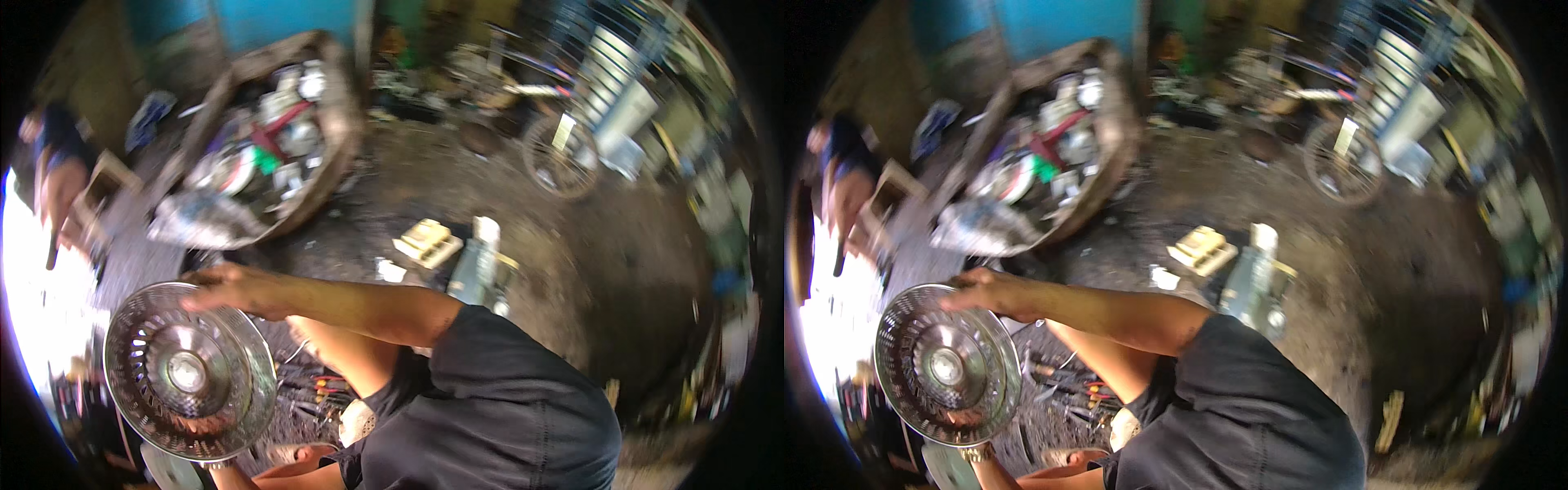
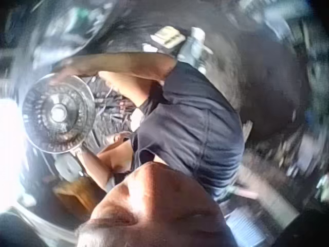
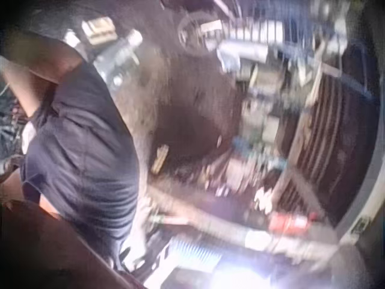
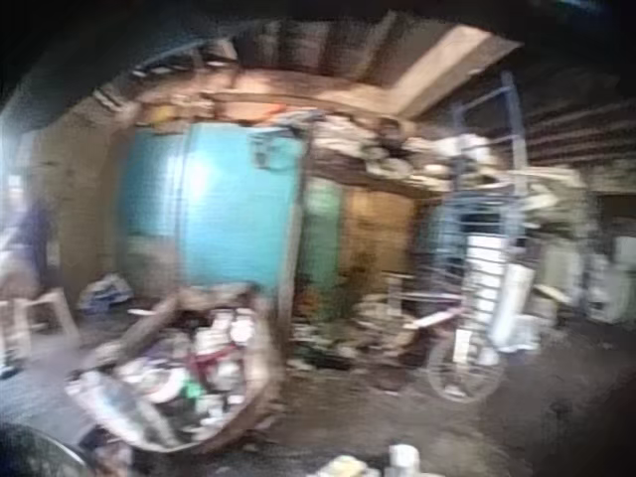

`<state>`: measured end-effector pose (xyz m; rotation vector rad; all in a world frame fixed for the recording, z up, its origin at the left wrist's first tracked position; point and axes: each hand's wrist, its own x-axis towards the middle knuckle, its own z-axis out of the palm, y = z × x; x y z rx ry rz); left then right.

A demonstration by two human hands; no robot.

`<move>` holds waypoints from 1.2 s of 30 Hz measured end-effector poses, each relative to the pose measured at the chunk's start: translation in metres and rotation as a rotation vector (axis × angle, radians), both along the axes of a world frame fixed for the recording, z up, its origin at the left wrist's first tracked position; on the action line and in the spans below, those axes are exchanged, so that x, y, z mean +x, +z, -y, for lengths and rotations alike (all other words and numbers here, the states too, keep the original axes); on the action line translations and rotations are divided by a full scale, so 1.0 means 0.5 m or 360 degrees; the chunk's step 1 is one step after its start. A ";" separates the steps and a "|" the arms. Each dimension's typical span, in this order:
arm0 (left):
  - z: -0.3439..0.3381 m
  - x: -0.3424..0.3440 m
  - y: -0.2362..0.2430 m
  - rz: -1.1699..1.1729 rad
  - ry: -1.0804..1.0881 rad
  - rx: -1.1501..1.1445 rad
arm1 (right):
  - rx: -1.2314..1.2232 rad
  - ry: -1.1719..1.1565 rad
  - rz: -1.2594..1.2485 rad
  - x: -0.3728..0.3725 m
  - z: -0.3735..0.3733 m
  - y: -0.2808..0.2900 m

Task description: The person sits on the floor in a cluttered workshop and uses a screwdriver to disassemble and reassemble a white plastic object. They also handle a metal strainer and a green plastic frame, placing them aside. Another person is visible in the background.

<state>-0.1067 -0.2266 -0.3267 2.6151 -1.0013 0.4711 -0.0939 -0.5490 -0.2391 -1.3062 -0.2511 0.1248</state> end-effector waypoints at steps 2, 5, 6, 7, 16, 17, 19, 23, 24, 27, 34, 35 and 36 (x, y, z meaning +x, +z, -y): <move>0.025 0.060 -0.006 0.0826 -0.0335 0.0365 | 0.0166 -0.0183 0.0331 -0.058 0.133 0.080; 0.169 0.039 0.099 -0.0535 0.0026 -0.0599 | 0.0045 -0.0986 0.0271 -0.170 0.391 0.047; 0.138 0.090 0.053 -0.0521 -0.0024 -0.0583 | -0.0059 -0.1430 0.0287 -0.229 0.437 0.029; 0.123 0.129 0.022 -0.0508 -0.0047 -0.0482 | 0.0163 -0.1666 0.0033 -0.285 0.491 -0.014; -0.030 0.445 -0.284 -0.1094 0.0124 -0.0263 | -0.0398 -0.2018 -0.1279 -0.946 0.635 -0.192; -0.012 0.450 -0.279 -0.1167 0.0180 -0.0221 | -0.0346 -0.2044 -0.1329 -1.000 0.622 -0.172; 0.025 0.437 -0.270 -0.1225 0.0231 -0.0144 | -0.0326 -0.2107 -0.1350 -1.084 0.585 -0.136; 0.120 0.405 -0.202 -0.1213 0.0275 -0.0098 | -0.0638 -0.2479 -0.1471 -1.240 0.539 0.031; 0.142 0.399 -0.188 -0.1208 0.0263 -0.0085 | -0.0768 -0.2645 -0.1398 -1.309 0.529 0.113; 0.207 0.396 -0.196 -0.1257 0.0188 -0.0049 | 0.0149 -0.4172 0.0759 -1.754 0.554 0.291; 0.232 0.407 -0.175 -0.1244 0.0209 -0.0036 | -0.0700 -0.4160 0.0271 -1.514 0.640 0.222; 0.229 0.406 -0.171 -0.1236 0.0221 -0.0041 | -0.0509 -0.4033 0.0166 -1.429 0.693 0.142; 0.231 0.406 -0.173 -0.1238 0.0228 -0.0051 | -0.0326 -0.3805 0.0209 -1.345 0.743 0.038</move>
